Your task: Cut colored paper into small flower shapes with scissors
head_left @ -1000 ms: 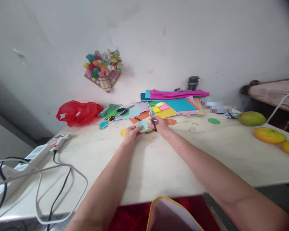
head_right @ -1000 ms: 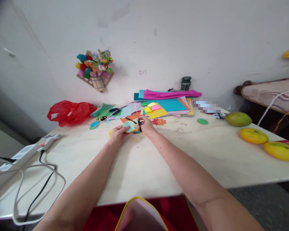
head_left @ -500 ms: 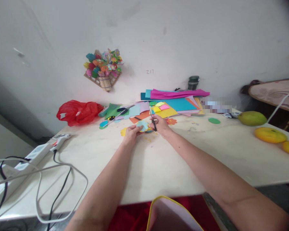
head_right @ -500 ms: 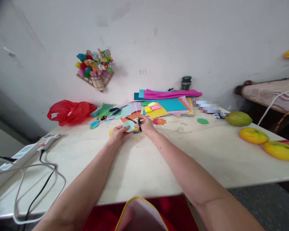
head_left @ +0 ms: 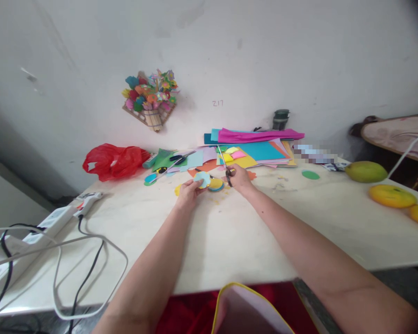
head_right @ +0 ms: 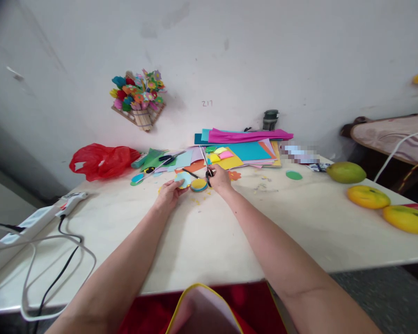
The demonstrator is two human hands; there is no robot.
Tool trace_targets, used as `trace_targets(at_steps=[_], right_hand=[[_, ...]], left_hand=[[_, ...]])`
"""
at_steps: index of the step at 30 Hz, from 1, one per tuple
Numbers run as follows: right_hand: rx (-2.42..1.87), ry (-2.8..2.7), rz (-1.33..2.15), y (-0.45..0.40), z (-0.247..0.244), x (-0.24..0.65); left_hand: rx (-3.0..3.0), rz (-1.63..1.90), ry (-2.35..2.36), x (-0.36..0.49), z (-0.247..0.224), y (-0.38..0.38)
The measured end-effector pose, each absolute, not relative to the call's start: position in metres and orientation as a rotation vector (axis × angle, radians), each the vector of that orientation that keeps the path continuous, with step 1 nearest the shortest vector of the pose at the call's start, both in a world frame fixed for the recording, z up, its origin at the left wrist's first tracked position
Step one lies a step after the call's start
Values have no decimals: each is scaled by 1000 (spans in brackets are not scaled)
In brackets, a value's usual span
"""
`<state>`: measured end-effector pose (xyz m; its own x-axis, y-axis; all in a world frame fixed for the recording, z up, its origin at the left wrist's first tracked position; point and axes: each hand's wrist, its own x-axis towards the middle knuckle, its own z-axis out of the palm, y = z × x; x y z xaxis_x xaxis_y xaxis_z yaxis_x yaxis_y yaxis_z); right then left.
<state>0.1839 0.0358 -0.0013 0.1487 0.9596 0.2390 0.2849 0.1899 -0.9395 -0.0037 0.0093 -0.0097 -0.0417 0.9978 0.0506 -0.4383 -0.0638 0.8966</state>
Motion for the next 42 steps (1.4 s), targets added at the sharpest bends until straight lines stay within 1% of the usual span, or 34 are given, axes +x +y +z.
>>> trace_targets(at_steps=[3,7,12,17,20,22,25,26,28,31,33,34,37,38,40,42], right_hand=[[-1325,-1403,791,35,0,187],[-1246,-1507,1031,23,10,188],[-1117,-1768,1343,10,22,196],[-1033,-1926,1454,13,21,207],[-1193,-1882,1290,15,21,206],[-1446,-1887,1010,15,22,201],[-1766,-2049,411,12,24,192],[-1828,-2107,283,11,24,190],[-1885,-2200,208,9,25,188],[-1818,-2230,284,8,26,188],[-1697,-2137,392,7,26,186],[-1620,-2057,503,7,25,184],[-1331,-1733,1013,5,20,174],[-1245,-1631,1131,4,18,171],[-1135,-1505,1268,3,15,164],[-1095,-1437,1329,1,12,160]], left_hand=[[846,1486,868,-5,-9,10],[759,1535,891,-7,-6,10],[662,1624,833,-8,-4,10],[594,1672,806,-11,-3,12],[606,1674,810,-12,-4,13],[634,1668,810,-11,-4,13],[685,1635,832,-9,-5,12],[705,1620,843,-8,-5,12],[741,1593,860,-6,-5,11],[779,1572,861,-4,-5,10],[802,1563,847,-4,-6,10],[813,1560,840,-3,-6,10],[845,1554,837,-3,-9,10],[853,1550,842,-2,-10,11],[859,1535,850,-2,-11,11],[857,1510,854,-1,-11,10]])
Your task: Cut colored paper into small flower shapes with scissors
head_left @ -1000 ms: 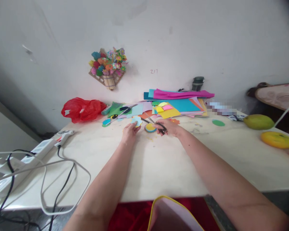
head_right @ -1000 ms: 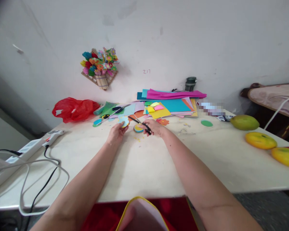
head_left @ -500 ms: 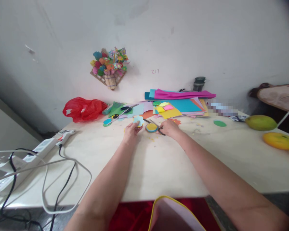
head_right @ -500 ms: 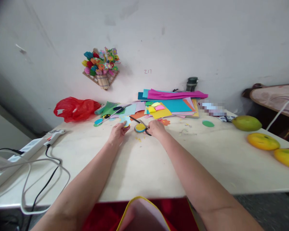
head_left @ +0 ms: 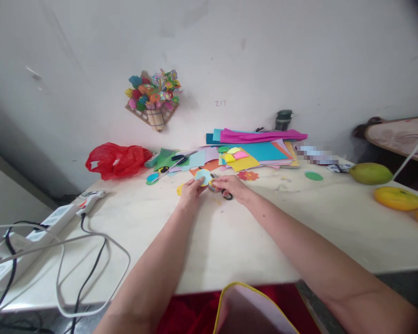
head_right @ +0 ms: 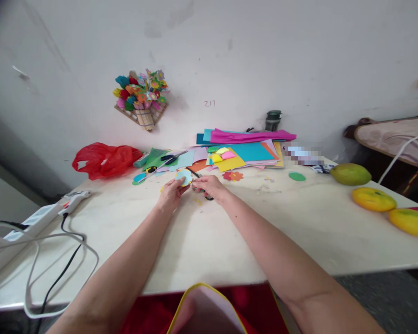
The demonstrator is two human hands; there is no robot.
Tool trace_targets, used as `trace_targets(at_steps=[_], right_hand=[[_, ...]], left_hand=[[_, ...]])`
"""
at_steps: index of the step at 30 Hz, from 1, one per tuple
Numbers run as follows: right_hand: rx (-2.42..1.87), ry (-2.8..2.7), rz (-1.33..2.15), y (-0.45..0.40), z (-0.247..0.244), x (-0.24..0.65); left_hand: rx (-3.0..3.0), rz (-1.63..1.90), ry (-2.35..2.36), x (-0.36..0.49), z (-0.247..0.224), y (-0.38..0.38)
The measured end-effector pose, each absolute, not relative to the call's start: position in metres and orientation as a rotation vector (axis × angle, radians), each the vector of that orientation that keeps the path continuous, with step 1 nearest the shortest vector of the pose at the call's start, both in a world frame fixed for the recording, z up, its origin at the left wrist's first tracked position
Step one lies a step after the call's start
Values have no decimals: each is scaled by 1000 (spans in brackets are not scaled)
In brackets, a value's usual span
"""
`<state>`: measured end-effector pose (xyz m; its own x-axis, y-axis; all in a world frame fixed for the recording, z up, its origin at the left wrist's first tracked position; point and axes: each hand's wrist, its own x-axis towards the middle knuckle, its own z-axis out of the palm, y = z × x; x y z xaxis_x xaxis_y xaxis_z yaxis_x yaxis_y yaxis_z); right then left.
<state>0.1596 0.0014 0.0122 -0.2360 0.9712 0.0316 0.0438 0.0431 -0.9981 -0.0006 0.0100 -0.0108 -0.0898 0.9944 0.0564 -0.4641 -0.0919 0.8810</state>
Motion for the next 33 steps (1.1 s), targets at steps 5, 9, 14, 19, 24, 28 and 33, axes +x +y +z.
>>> trace_targets(at_steps=[5,9,14,19,24,28,33], right_hand=[[-1092,-1317,1401,1,10,155],[-1089,-1251,1408,1,10,152],[-1116,-1207,1393,-1,13,150],[-1119,-1222,1382,-1,13,150],[-1123,-1265,1336,1,12,150],[-1311,-1393,1090,8,17,165],[-1882,-1721,216,18,22,194]], left_hand=[[876,1457,825,2,-10,8],[885,1436,804,4,-9,6],[872,1422,822,6,-7,4],[879,1437,847,7,-7,4],[878,1455,864,5,-9,6],[886,1445,878,3,-10,7],[871,1456,876,-1,-10,8]])
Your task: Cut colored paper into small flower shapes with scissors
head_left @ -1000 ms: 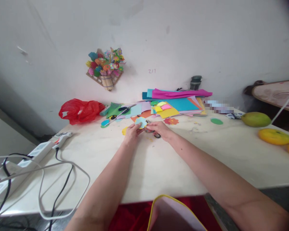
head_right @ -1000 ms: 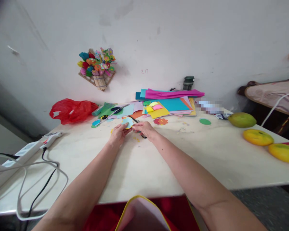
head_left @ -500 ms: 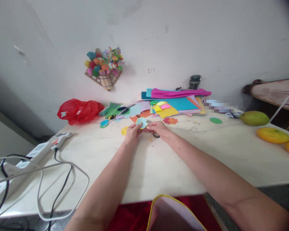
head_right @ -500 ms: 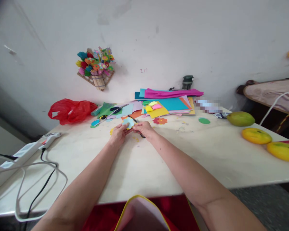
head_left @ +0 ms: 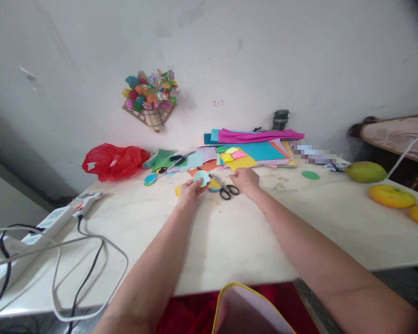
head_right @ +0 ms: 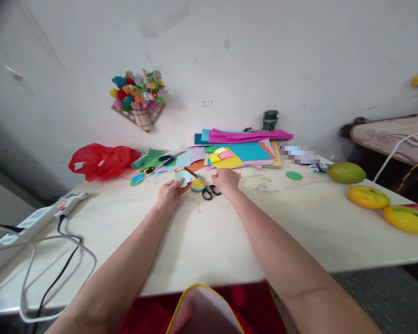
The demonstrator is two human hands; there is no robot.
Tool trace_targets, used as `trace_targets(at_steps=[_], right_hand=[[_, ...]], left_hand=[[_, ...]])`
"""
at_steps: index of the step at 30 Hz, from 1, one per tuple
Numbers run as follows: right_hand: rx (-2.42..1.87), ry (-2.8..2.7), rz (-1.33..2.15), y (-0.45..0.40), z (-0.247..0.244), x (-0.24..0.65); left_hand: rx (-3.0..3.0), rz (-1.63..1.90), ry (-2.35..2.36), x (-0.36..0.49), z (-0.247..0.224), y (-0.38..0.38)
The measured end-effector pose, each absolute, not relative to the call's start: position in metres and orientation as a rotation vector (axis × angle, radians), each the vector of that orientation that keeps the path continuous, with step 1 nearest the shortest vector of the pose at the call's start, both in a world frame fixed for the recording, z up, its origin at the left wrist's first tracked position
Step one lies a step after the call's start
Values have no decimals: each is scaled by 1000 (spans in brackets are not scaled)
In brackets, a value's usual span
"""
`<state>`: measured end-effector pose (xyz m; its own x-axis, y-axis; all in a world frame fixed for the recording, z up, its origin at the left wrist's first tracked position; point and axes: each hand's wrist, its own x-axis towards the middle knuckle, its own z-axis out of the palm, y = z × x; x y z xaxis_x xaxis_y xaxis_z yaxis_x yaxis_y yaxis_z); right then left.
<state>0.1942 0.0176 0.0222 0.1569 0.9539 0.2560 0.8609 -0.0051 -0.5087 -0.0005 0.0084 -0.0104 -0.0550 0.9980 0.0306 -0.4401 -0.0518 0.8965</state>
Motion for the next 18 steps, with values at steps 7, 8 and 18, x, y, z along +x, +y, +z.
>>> trace_targets(at_steps=[7,8,18], right_hand=[[-1832,-2223,179,4,27,185],[-1829,-2266,173,1,27,181],[-1876,-2139,235,4,26,181]], left_hand=[[858,1471,904,-4,-8,8],[858,1473,903,-4,-8,8],[884,1480,903,-6,-11,10]])
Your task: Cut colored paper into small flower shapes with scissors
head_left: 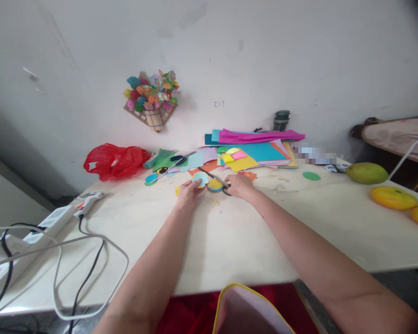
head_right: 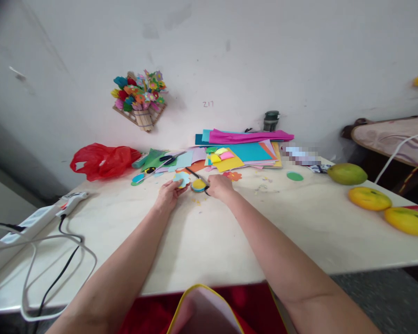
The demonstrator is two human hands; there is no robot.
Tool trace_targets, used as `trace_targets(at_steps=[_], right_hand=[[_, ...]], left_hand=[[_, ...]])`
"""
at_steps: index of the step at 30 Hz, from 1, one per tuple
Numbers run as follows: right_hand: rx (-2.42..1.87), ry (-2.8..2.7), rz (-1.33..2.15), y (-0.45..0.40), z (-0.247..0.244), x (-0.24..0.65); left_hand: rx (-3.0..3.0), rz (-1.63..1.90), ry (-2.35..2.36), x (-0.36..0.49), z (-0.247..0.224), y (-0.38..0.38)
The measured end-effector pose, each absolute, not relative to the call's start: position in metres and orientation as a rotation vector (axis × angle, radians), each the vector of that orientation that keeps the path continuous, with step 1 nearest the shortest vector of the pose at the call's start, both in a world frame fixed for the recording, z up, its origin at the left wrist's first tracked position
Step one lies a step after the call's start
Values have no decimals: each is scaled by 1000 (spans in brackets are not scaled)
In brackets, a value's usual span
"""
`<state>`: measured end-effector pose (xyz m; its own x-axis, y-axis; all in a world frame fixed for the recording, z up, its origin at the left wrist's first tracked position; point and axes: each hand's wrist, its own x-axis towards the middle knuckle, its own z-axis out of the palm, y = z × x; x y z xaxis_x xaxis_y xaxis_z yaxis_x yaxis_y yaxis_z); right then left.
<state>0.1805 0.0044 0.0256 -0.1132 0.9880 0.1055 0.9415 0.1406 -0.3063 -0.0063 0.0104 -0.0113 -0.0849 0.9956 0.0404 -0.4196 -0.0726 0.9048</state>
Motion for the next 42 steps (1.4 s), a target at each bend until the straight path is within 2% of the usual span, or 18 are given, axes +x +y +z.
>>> trace_targets(at_steps=[4,9,12,34,42], right_hand=[[-1848,-1892,394,18,26,195],[-1463,-1530,986,22,24,202],[-1317,-1450,1169,22,24,205],[-942,-1641,1214,5,24,174],[-1002,-1500,1197,3,25,166]], left_hand=[[913,1472,898,-7,-12,11],[976,1448,899,-10,-14,12],[1046,1415,924,-13,-14,13],[1331,997,849,-9,-13,5],[1269,1084,867,-5,-14,5]])
